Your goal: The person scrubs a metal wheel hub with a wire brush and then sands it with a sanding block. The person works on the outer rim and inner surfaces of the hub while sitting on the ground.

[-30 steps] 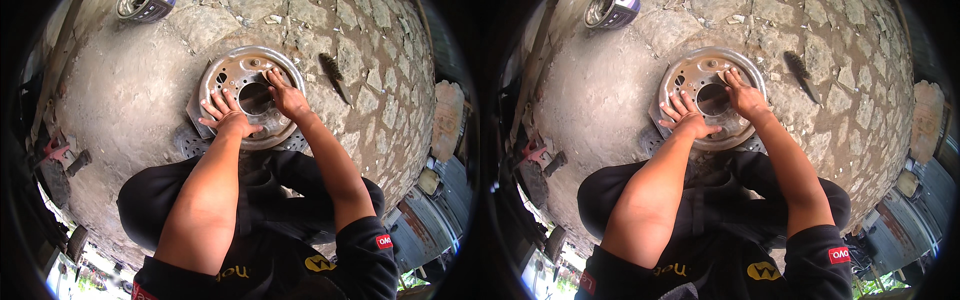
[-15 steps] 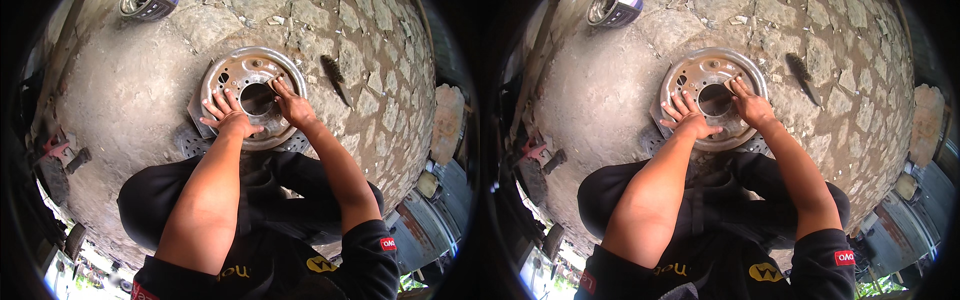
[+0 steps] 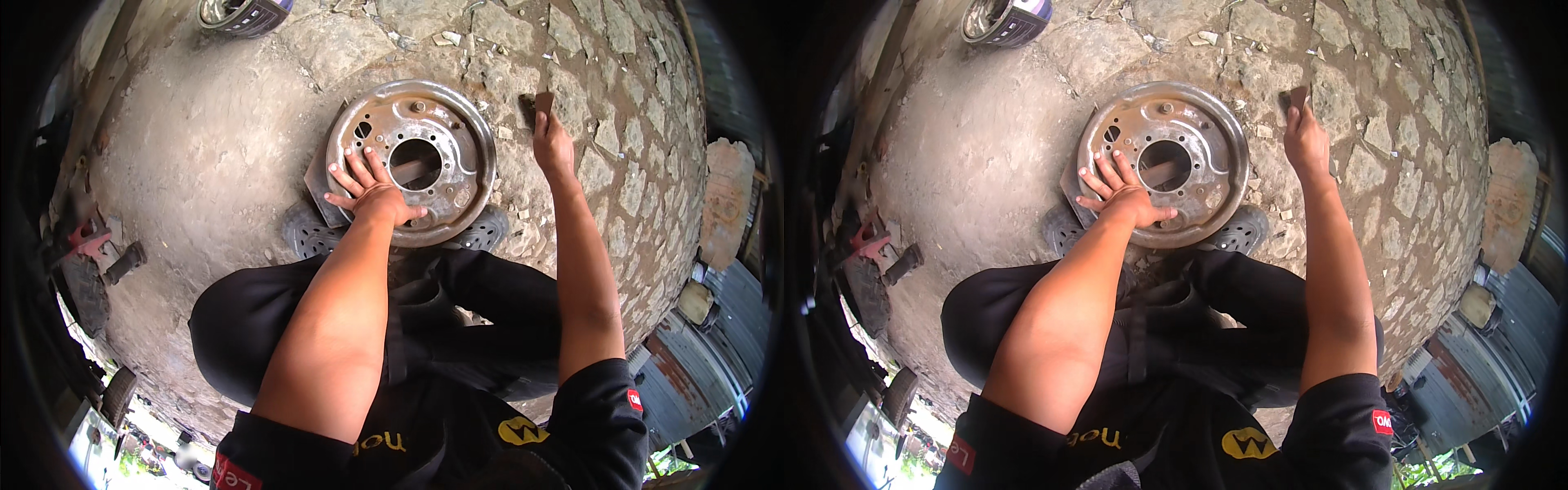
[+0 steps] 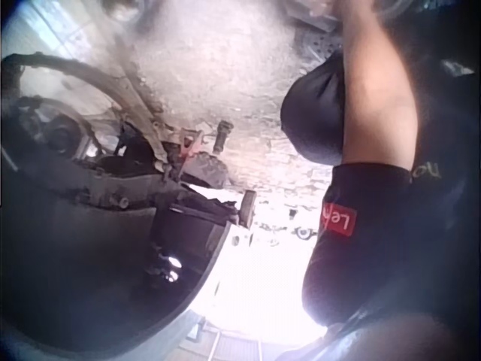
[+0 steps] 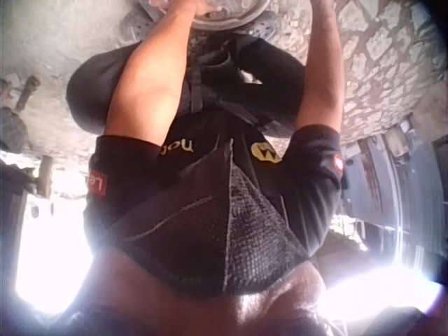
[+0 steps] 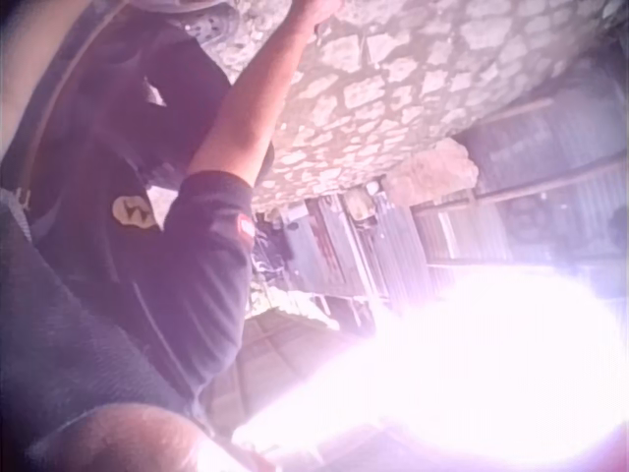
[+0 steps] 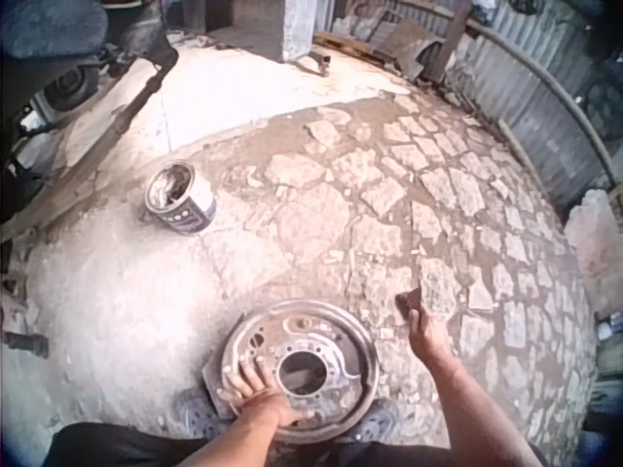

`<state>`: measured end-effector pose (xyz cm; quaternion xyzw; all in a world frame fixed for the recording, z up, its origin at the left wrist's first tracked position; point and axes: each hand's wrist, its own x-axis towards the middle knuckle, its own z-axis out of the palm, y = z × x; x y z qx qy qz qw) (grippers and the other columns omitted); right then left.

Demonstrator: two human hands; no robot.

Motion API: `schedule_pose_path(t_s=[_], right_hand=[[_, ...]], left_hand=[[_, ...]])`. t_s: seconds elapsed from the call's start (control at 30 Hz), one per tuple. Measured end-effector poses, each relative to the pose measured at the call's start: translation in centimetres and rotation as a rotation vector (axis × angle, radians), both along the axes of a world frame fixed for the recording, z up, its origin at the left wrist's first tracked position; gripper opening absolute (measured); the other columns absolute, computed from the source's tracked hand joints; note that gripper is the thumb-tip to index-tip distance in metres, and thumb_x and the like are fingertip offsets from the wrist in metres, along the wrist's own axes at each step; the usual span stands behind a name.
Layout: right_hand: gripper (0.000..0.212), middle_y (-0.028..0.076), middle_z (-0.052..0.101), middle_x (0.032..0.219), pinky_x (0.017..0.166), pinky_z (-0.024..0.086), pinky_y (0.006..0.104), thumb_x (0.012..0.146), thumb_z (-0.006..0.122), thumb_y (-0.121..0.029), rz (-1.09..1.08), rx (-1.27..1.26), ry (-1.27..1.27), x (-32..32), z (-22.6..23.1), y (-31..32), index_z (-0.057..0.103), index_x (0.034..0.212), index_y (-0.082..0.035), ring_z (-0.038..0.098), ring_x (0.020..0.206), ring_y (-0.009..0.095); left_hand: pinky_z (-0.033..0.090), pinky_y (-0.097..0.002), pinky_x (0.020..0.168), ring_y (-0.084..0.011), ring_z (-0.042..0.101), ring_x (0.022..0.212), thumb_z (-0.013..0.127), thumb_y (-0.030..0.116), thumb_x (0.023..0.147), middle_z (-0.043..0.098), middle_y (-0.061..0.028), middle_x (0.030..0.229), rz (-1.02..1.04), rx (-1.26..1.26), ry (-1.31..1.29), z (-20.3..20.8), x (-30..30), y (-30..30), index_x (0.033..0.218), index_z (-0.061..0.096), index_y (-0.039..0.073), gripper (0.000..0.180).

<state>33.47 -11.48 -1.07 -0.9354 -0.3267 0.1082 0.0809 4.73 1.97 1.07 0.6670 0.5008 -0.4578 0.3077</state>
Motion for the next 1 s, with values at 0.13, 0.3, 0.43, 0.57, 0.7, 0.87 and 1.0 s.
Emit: schedule_pose_path(t_s=[0.13,0.3,0.43,0.57,0.7,0.87,1.0], right_hand=[[0.075,0.029,0.067,0.128,0.103,0.048,0.0543,0.106,0.033,-0.064,-0.011,-0.233,0.347,-0.5,-1.7,-2.1,0.037,0.158,-0.011,0.059,0.125,0.050],[0.065,0.017,0.045,0.160,0.112,0.043,0.0510,0.104,0.052,-0.043,-0.168,-0.309,-0.033,6.7,-7.7,-7.6,0.035,0.160,-0.014,0.050,0.139,0.042],[0.067,0.013,0.048,0.157,0.111,0.044,0.0515,0.098,0.063,-0.036,-0.236,-0.543,0.088,6.7,-8.5,-7.3,0.039,0.158,-0.017,0.049,0.140,0.039],[0.048,0.013,0.058,0.140,0.111,0.044,0.0495,0.093,0.069,-0.037,-0.164,-0.642,0.001,5.7,-7.1,-6.2,0.063,0.134,-0.012,0.051,0.136,0.035],[0.047,0.022,0.066,0.124,0.098,0.051,0.0534,0.090,0.069,-0.038,-0.130,-0.402,-0.011,5.4,-6.1,-6.6,0.063,0.127,-0.010,0.064,0.114,0.042],[0.042,0.022,0.074,0.108,0.091,0.053,0.0517,0.099,0.062,-0.034,0.008,-0.015,0.155,1.7,0.0,-6.0,0.055,0.132,-0.009,0.070,0.105,0.044],[0.060,0.024,0.062,0.116,0.086,0.057,0.0478,0.105,0.054,-0.023,0.155,0.005,0.254,-6.0,4.8,-4.6,0.035,0.162,-0.033,0.069,0.098,0.038]], left_hand=[[0.001,-0.0812,0.113,-0.0575,-0.033,0.146,0.085,0.073,0.068,-0.037,-0.0272,0.163,0.015,0.005,0.007,-0.3,-0.5,0.0,0.158,-0.032,0.007,0.162],[0.001,-0.0817,0.112,-0.0582,-0.033,0.146,0.084,0.072,0.069,-0.036,-0.0280,0.163,-0.002,-0.007,0.006,-0.5,0.3,0.0,0.158,-0.031,0.007,0.160],[0.001,-0.0819,0.113,-0.0572,-0.029,0.148,0.086,0.070,0.067,-0.031,-0.0241,0.167,0.034,0.036,-0.004,-0.2,-0.1,0.0,0.162,-0.024,0.010,0.157],[0.003,-0.0823,0.112,-0.0573,-0.027,0.149,0.086,0.070,0.067,-0.030,-0.0245,0.167,0.021,0.034,-0.009,-0.2,-0.4,-0.2,0.163,-0.021,0.009,0.157],[0.003,-0.0829,0.112,-0.0571,-0.027,0.149,0.086,0.071,0.066,-0.029,-0.0238,0.168,0.020,0.044,-0.019,-0.3,-0.6,-0.3,0.164,-0.020,0.010,0.157],[0.005,-0.0821,0.112,-0.0588,-0.032,0.146,0.085,0.073,0.068,-0.037,-0.0271,0.163,-0.009,0.020,-0.020,-0.4,-0.7,-0.1,0.160,-0.028,0.008,0.159],[0.004,-0.0818,0.113,-0.0582,-0.033,0.146,0.084,0.073,0.069,-0.037,-0.0266,0.163,0.011,0.027,-0.030,0.3,-0.9,0.2,0.160,-0.029,0.009,0.158]])
